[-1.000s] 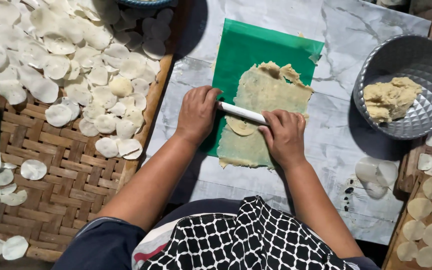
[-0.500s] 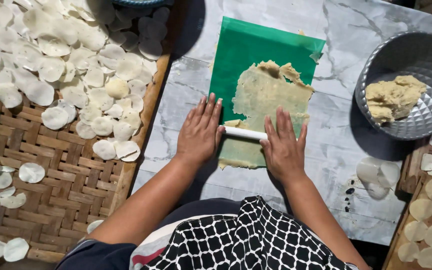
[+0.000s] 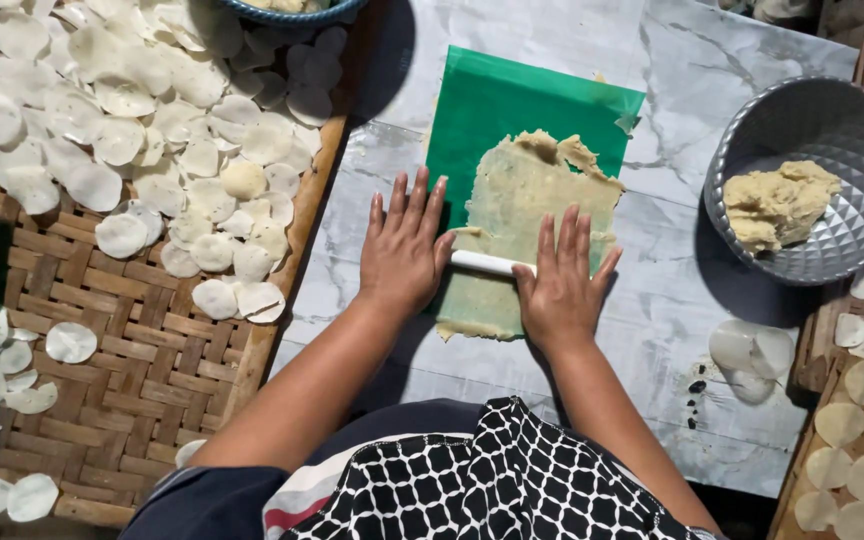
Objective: Rolling out small portions of dough into thin sheets using a rolling pin on a plastic mat
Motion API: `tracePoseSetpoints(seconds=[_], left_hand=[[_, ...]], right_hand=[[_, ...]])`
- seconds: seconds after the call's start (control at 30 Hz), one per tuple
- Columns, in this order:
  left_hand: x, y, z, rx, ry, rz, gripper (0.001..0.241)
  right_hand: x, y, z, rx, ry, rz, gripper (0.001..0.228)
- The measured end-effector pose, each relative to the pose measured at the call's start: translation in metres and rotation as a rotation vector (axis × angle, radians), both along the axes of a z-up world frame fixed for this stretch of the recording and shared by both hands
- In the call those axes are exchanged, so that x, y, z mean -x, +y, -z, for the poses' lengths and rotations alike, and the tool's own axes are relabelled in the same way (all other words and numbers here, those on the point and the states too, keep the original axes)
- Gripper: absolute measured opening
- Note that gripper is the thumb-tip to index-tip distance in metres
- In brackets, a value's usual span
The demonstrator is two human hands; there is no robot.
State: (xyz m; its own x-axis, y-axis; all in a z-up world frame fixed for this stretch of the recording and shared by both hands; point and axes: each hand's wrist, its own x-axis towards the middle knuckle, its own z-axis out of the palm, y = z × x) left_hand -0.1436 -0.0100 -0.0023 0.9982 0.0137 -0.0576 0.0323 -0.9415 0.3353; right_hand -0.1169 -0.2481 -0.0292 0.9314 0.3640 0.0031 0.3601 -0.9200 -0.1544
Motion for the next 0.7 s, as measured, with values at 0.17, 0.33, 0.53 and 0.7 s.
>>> tracePoseSetpoints(seconds=[0.17, 0.33, 0.53, 0.7], left_hand=[[-0.037, 0.005, 0.022, 0.007, 0.005, -0.044, 0.072], [-0.092, 0.015, 0.024, -0.072, -0.086, -0.168, 0.081], [-0.061, 0.026, 0.021, 0.058, -0.320, -0.113, 0.069], [-0.006, 0.010, 0.001, 0.043, -0.261, 0.008, 0.067]], right_hand=[[-0.041, 0.006, 0.001, -0.016, 0.004, 0.024, 0.073], [-0.066, 0.009, -0.032, -0.298, -0.296, -0.116, 0.049], [-0.041, -0.020, -0.022, -0.250, -0.005, -0.287, 0.024], [-0.011, -0.038, -0.003, -0.083, -0.282, -0.344, 0.036]])
